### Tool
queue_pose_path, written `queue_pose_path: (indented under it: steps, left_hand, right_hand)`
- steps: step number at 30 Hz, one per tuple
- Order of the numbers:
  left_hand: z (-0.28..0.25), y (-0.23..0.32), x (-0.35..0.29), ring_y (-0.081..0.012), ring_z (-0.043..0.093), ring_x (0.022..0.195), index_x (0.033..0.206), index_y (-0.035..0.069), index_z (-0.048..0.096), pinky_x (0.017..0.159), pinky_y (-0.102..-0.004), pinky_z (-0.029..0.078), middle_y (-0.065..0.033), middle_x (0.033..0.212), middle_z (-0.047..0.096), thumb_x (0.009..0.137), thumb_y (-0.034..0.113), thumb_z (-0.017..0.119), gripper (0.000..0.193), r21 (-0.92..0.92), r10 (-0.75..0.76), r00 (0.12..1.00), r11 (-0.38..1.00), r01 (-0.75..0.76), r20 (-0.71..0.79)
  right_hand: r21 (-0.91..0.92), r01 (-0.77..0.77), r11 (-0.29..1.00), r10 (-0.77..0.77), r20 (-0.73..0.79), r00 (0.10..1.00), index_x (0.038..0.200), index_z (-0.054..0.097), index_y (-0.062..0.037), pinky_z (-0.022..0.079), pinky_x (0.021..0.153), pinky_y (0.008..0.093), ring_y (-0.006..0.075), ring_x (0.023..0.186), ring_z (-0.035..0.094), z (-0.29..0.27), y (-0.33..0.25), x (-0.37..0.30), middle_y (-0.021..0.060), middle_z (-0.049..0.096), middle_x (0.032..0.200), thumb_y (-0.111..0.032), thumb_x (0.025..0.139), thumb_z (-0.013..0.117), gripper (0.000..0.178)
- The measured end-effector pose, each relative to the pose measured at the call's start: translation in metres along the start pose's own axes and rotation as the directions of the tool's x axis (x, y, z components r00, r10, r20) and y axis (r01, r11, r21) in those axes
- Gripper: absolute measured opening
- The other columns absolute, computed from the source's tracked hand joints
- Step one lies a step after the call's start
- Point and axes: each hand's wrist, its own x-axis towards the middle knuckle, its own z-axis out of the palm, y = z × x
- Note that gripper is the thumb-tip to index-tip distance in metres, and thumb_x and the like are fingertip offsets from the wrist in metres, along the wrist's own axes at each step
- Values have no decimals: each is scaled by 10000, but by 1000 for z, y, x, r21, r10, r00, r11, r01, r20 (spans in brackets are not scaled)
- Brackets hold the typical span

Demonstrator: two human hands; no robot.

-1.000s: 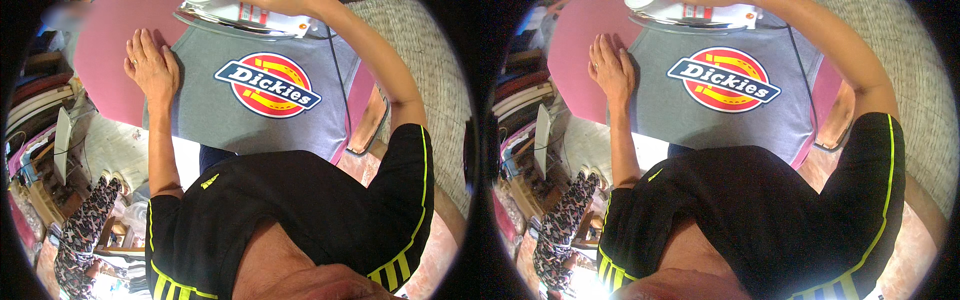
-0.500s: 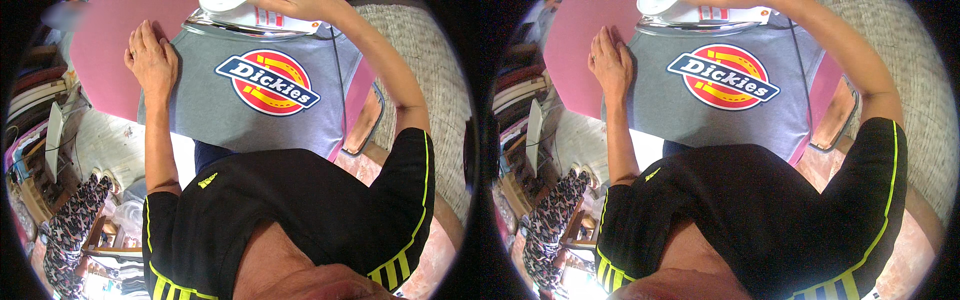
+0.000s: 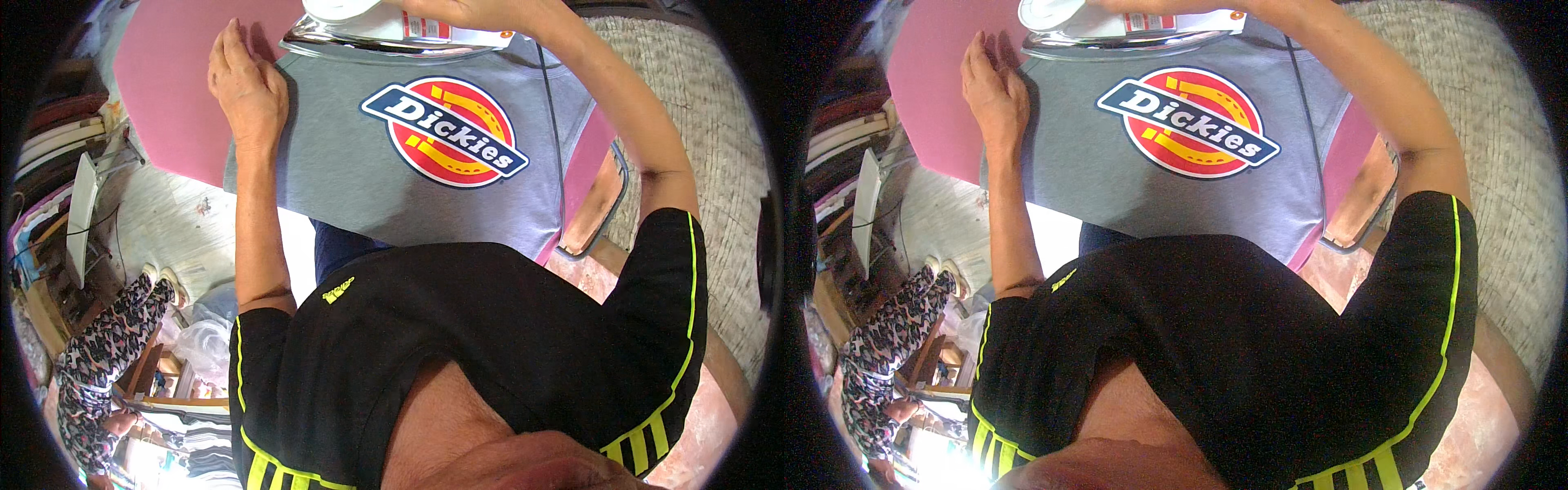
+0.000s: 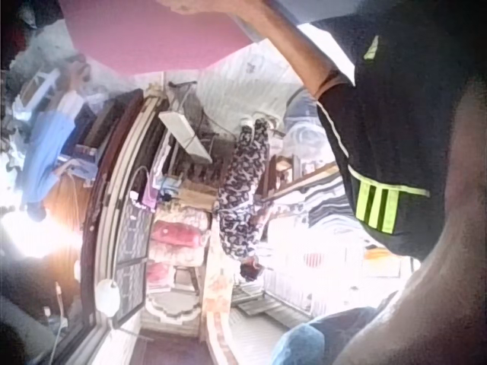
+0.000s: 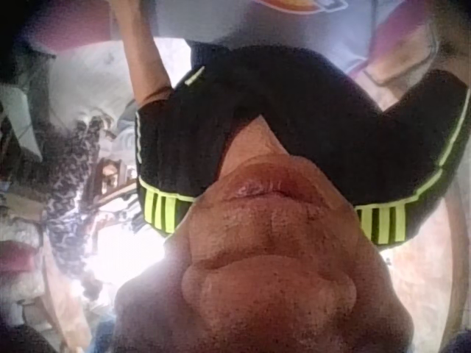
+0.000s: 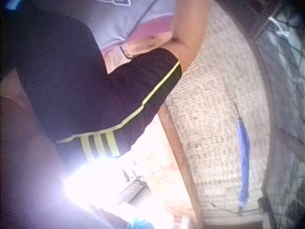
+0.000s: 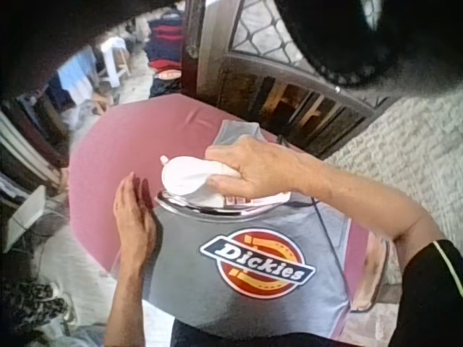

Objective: The person irons a grey Dickies t-shirt on a pink ironing board. They smooth the fabric, use a white iron to press the front and back, and flip the shirt to iron different sections. The person handles the shirt and iron throughout the process.

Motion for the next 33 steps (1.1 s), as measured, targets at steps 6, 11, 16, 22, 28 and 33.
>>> queue_pose_path:
  steps: [6, 11, 16, 22, 28, 33]
  left_hand:
    - [-7, 3, 1, -377, 576, 1221, 1416, -57, 443, 1078, -440, 434, -253, 1369, 519, 942, 15, 494, 482, 36, -9, 1000, 999, 10, -19]
    - [-6, 4, 4, -318, 572, 1245, 1443, -42, 387, 1082, -408, 441, -223, 1378, 521, 951, -13, 471, 500, -248, -198, 978, 953, 177, -62]
    - [-11, -2, 1, -307, 562, 1253, 1423, -26, 353, 1079, -420, 457, -210, 1355, 529, 988, 32, 467, 453, -535, -362, 931, 796, 284, -43]
    - [-11, 4, 14, -230, 580, 1162, 1391, 60, 485, 972, -379, 472, -85, 1273, 588, 1065, 317, 476, 415, -984, -689, 717, 25, 178, 112]
    - [3, -39, 3, -243, 575, 1170, 1417, 79, 451, 1001, -388, 468, -108, 1281, 584, 1079, 342, 442, 429, -980, -553, 827, 197, 9, -103]
    - [-13, -45, 7, -434, 538, 1235, 1382, -36, 348, 1079, -550, 454, -301, 1313, 508, 1076, 434, 385, 563, -994, -576, 811, 95, -60, -104]
  right_hand:
    - [12, -29, 1000, 29, -17, 999, 1016, 629, -13, 517, 703, 446, 389, 767, 683, 4, 0, 0, 223, 681, 844, -305, 933, 600, 304]
    - [-60, 7, 998, -14, -116, 993, 963, 608, -11, 509, 696, 449, 399, 779, 675, 21, -8, 19, 231, 664, 833, -295, 943, 587, 285]
    - [30, -52, 998, 52, -16, 999, 966, 601, -2, 514, 700, 439, 383, 771, 675, 16, -15, 19, 211, 656, 837, -266, 936, 582, 266]
    - [5, 84, 996, -84, 52, 995, 1092, 623, -1, 520, 689, 383, 325, 746, 677, 10, 5, 11, 176, 644, 849, -238, 920, 590, 295]
    - [34, 122, 992, -125, 114, 985, 941, 593, -22, 504, 631, 404, 351, 705, 671, 15, 0, 25, 191, 650, 806, -253, 936, 617, 232]
    - [33, 192, 981, -193, 53, 980, 886, 582, -24, 501, 604, 434, 391, 650, 659, 21, -17, 44, 207, 637, 694, -286, 932, 629, 270]
